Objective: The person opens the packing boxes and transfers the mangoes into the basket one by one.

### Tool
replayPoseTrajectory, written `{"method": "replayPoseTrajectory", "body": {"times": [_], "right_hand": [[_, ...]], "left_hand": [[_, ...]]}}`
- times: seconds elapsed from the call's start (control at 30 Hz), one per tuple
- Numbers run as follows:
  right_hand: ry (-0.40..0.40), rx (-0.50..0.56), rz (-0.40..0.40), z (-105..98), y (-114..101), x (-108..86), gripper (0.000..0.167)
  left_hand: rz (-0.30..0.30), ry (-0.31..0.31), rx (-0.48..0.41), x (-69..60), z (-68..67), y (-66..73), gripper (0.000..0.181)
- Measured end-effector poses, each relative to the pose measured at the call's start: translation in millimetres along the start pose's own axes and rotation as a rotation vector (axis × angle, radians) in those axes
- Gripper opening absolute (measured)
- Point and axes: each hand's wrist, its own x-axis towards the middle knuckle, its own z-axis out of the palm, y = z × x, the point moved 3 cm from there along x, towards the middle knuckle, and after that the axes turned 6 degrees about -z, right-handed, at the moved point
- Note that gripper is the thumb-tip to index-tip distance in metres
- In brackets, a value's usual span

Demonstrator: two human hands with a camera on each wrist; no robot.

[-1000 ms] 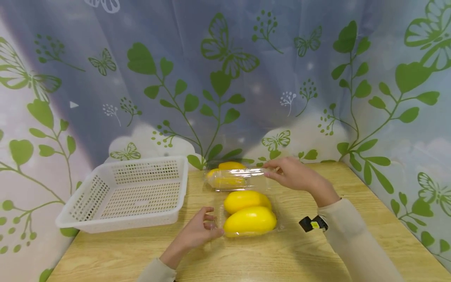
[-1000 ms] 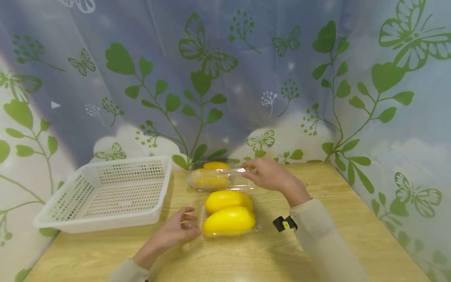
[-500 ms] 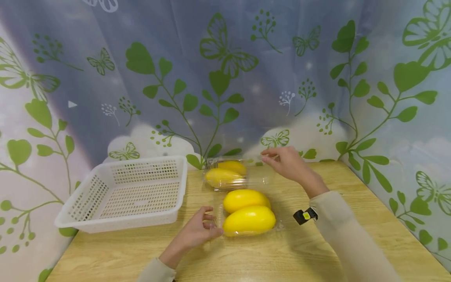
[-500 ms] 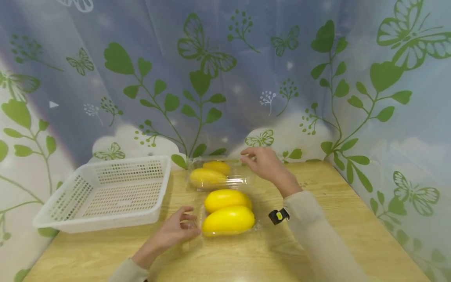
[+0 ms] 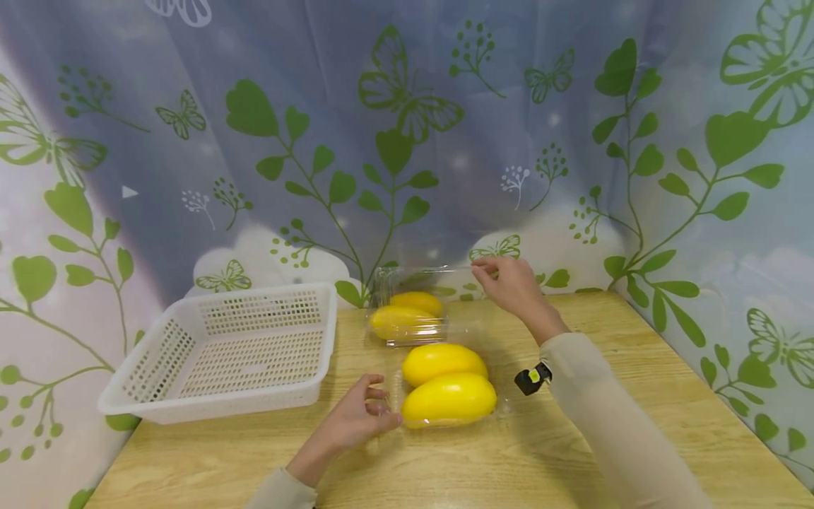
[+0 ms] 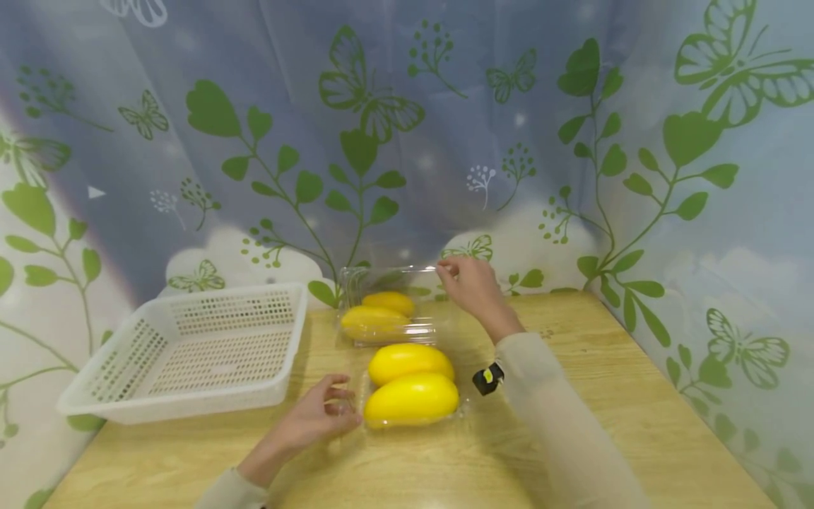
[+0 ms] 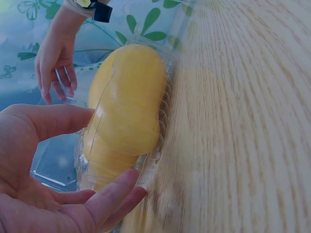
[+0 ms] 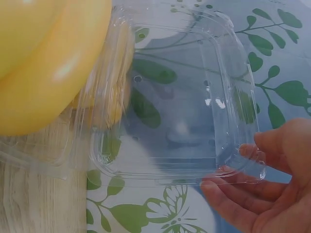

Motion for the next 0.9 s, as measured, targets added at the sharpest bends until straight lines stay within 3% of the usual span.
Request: {"method": "replayPoseTrajectory", "body": {"times": [0.57,0.9], "right_hand": [[-0.078,0.054,0.038,11,13,13.2,0.050],[-0.183,0.124,0.134,15,20,19.2,0.057]], "left_hand": [[0.003,-0.003,0.004,-0.4,-0.2,-0.1,0.088],[0.010,-0.005,-0.024,0.5,0.3,-0.2,0.088]]}}
